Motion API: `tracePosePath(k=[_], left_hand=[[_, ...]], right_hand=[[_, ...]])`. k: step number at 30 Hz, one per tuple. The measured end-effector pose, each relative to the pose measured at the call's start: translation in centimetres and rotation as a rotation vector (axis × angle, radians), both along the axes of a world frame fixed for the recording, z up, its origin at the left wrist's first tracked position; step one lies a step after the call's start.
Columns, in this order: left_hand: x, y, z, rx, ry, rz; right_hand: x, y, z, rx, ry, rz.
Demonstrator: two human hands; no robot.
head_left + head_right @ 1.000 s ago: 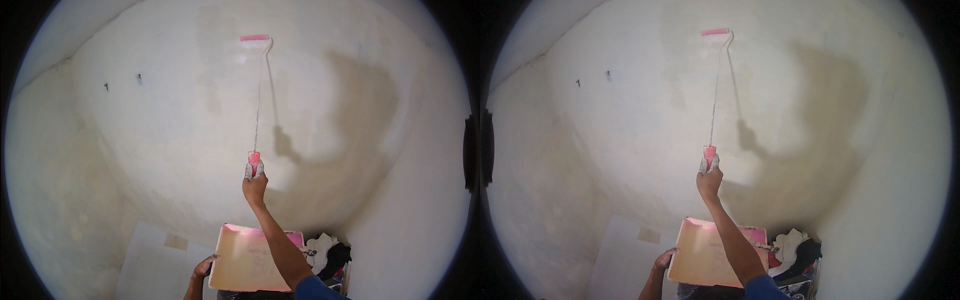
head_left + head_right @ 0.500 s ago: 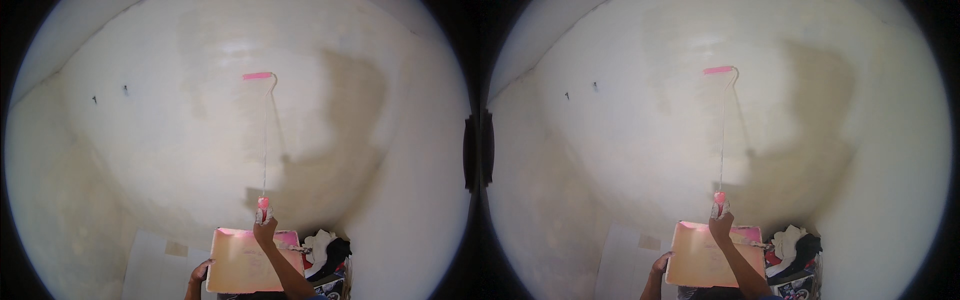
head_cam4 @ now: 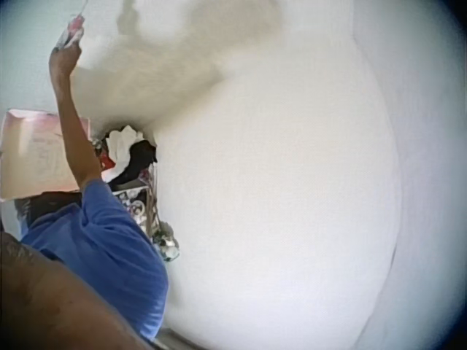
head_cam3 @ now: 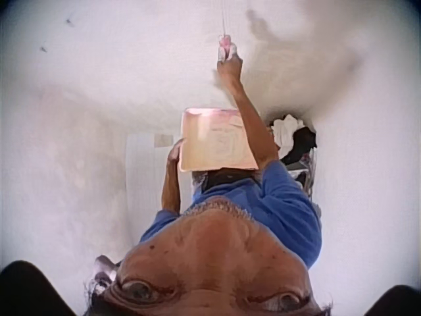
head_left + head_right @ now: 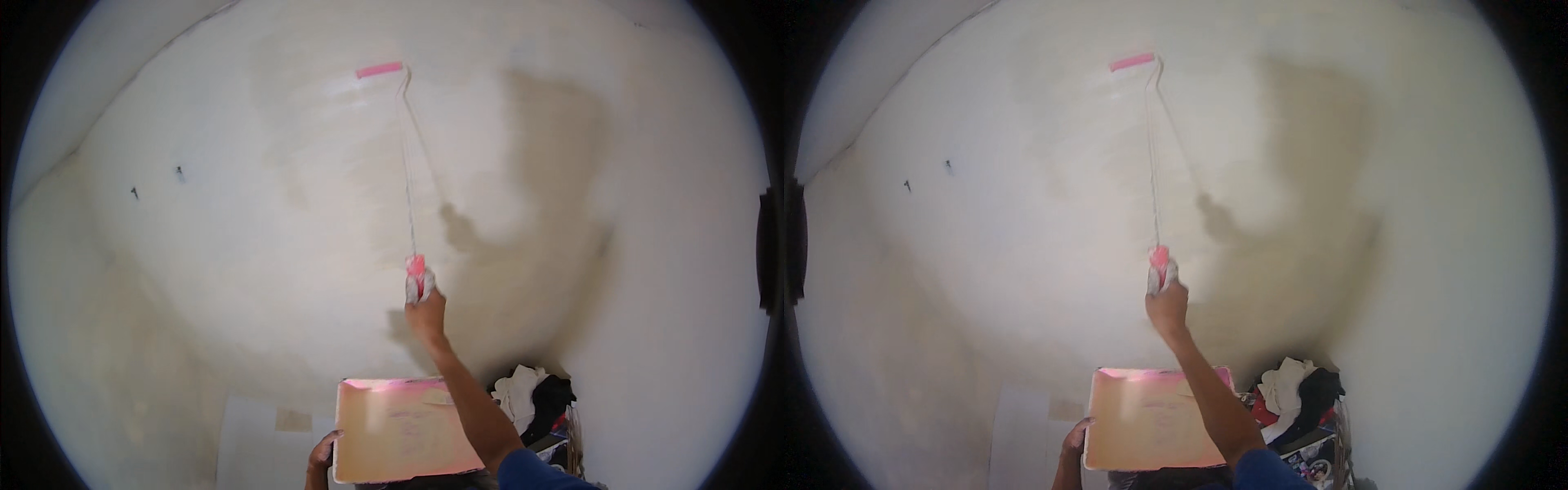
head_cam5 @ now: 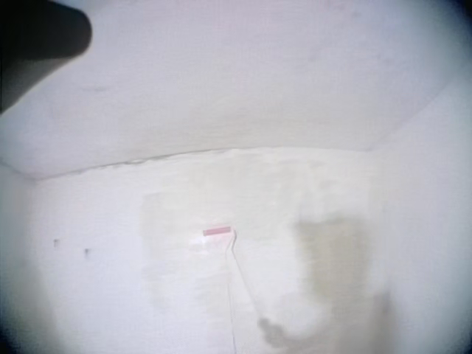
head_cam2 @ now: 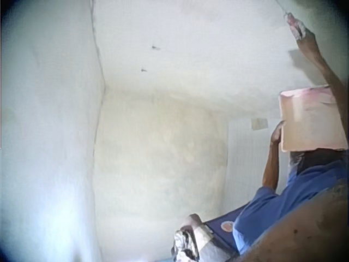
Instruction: The person paints a wall with pink paint using a roller, frequently reloading it from a paint tray.
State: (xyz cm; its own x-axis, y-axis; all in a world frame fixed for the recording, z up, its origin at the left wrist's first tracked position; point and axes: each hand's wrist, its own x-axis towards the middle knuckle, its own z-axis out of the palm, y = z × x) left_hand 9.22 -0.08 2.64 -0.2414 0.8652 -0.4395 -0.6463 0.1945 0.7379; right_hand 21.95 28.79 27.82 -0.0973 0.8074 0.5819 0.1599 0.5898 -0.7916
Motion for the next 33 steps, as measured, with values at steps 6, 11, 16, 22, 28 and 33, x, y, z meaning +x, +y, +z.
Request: tracePosePath(k=[6, 11, 16, 22, 28, 33], left_hand=[[0.1, -0.3, 0.2, 0.06, 0.074, 0.003], [-0.6, -0.6, -1.5, 0.05, 0.009, 0.045], [0.9, 0.2, 1.4, 0.095, 0.099, 0.007], [0.1, 0.3, -0.8, 0.058, -0.025, 0.048], [2.1, 1.0, 1.9, 0.031, 0.104, 0.06], [3.3, 2.2, 3.5, -0.034, 0.106, 0.051]], right_hand=[[4.1, -4.6, -9.7, -0.053, -0.113, -0.046], [7.0, -6.3, -10.6, -0.167, -0.076, -0.063], [6.7, -4.1, -7.5, 0.097, 0.062, -0.116], [3.0, -0.1, -1.9, -0.001, 0.076, -0.051], [4.5, -2.1, -5.1, -0.061, 0.065, -0.106], [11.0, -6.8, -6.9, -0.274, -0.058, -0.001]])
